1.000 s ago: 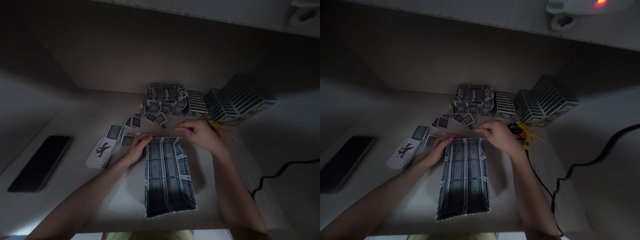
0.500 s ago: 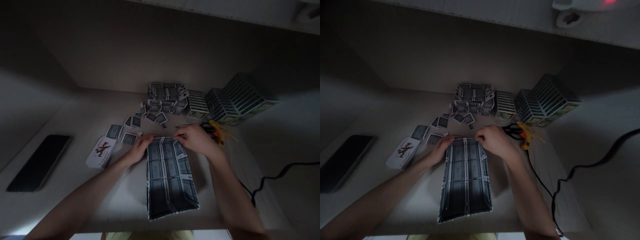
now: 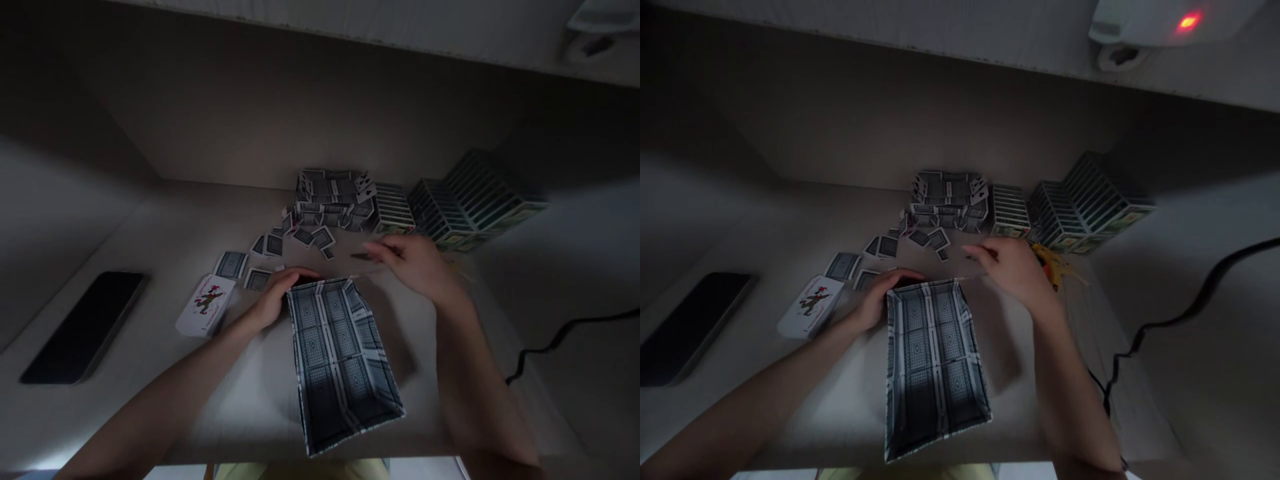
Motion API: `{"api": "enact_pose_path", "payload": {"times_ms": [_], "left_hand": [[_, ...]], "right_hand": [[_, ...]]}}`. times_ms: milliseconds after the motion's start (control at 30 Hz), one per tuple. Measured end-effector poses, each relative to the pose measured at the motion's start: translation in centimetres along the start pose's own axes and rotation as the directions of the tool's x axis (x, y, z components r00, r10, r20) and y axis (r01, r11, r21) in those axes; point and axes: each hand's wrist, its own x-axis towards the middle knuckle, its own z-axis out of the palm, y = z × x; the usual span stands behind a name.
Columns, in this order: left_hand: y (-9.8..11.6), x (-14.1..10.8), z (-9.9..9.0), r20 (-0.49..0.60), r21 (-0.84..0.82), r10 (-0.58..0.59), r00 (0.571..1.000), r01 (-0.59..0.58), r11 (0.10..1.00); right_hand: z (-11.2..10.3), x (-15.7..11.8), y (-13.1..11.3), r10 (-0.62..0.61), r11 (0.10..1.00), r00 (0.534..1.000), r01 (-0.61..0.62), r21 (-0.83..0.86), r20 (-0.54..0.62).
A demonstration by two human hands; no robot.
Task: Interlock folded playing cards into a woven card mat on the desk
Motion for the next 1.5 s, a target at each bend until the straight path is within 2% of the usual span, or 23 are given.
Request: {"api": "enact_pose_path", "payload": {"times_ms": [67, 133, 200, 267, 333, 400, 500, 600, 733, 833, 967, 1133, 1333, 1500], "left_hand": [[0.0, 0.1, -0.1, 0.003, -0.077, -0.009, 1.0, 0.009, 0.997], [-0.1, 0.2, -0.2, 0.02, -0.158, -0.03, 0.999, 0.033, 0.987], [-0.1, 0.2, -0.2, 0.038, -0.217, -0.044, 0.998, 0.051, 0.975], [-0.1, 0.2, -0.2, 0.047, -0.275, -0.066, 0.997, 0.077, 0.959], [-0.1, 0.3, -0.3, 0.037, -0.358, -0.114, 0.993, 0.12, 0.926], [-0.2, 0.4, -0.4, 0.006, -0.443, -0.15, 0.989, 0.137, 0.886], [-0.4, 0.4, -0.4, -0.043, -0.475, -0.107, 0.993, 0.074, 0.877], [-0.3, 0.2, -0.3, -0.034, -0.343, -0.036, 0.999, 0.022, 0.939], [0.0, -0.1, 0.1, -0.07, -0.082, -0.015, 0.997, 0.009, 0.997], [0.1, -0.2, 0.2, -0.092, -0.047, -0.013, 0.996, 0.008, 0.999], [0.1, -0.2, 0.4, -0.068, -0.056, -0.029, 0.997, 0.025, 0.998], [-0.1, -0.3, 0.8, -0.102, -0.059, -0.101, 0.99, 0.096, 0.994], [-0.4, -0.4, 1.2, -0.152, -0.147, -0.129, 0.98, 0.107, 0.983], [-0.6, -0.4, 1.4, -0.16, -0.244, -0.158, 0.974, 0.116, 0.963]], "right_hand": [[-0.9, -0.8, -0.3, 0.096, 0.993, 0.986, -0.086, -0.075, 0.133], [-1.1, -1.7, -0.9, 0.121, 0.99, 0.939, -0.088, -0.113, 0.323], [-0.6, -2.4, -1.5, 0.071, 0.986, 0.876, 0.01, -0.165, 0.477], [0.0, -2.7, -2.0, 0.006, 0.969, 0.843, 0.128, -0.212, 0.538], [0.5, -2.6, -2.4, -0.052, 0.953, 0.842, 0.203, -0.226, 0.537], [0.8, -2.3, -2.6, -0.085, 0.947, 0.858, 0.227, -0.227, 0.506], [1.2, -1.6, -2.7, -0.1, 0.925, 0.898, 0.242, -0.292, 0.429], [2.0, -0.8, -2.6, -0.147, 0.887, 0.921, 0.284, -0.364, 0.36], [3.3, 0.2, -2.1, -0.238, 0.886, 0.92, 0.337, -0.319, 0.311], [3.8, 0.4, -1.8, -0.24, 0.911, 0.928, 0.317, -0.263, 0.285], [3.9, 0.4, -1.5, -0.217, 0.946, 0.934, 0.272, -0.174, 0.283], [4.2, 0.5, -1.3, -0.192, 0.971, 0.944, 0.221, -0.085, 0.268], [4.4, 0.6, -0.9, -0.194, 0.98, 0.946, 0.199, 0.007, 0.259], [3.7, 0.4, -0.9, -0.201, 0.976, 0.935, 0.164, 0.146, 0.293]]}}
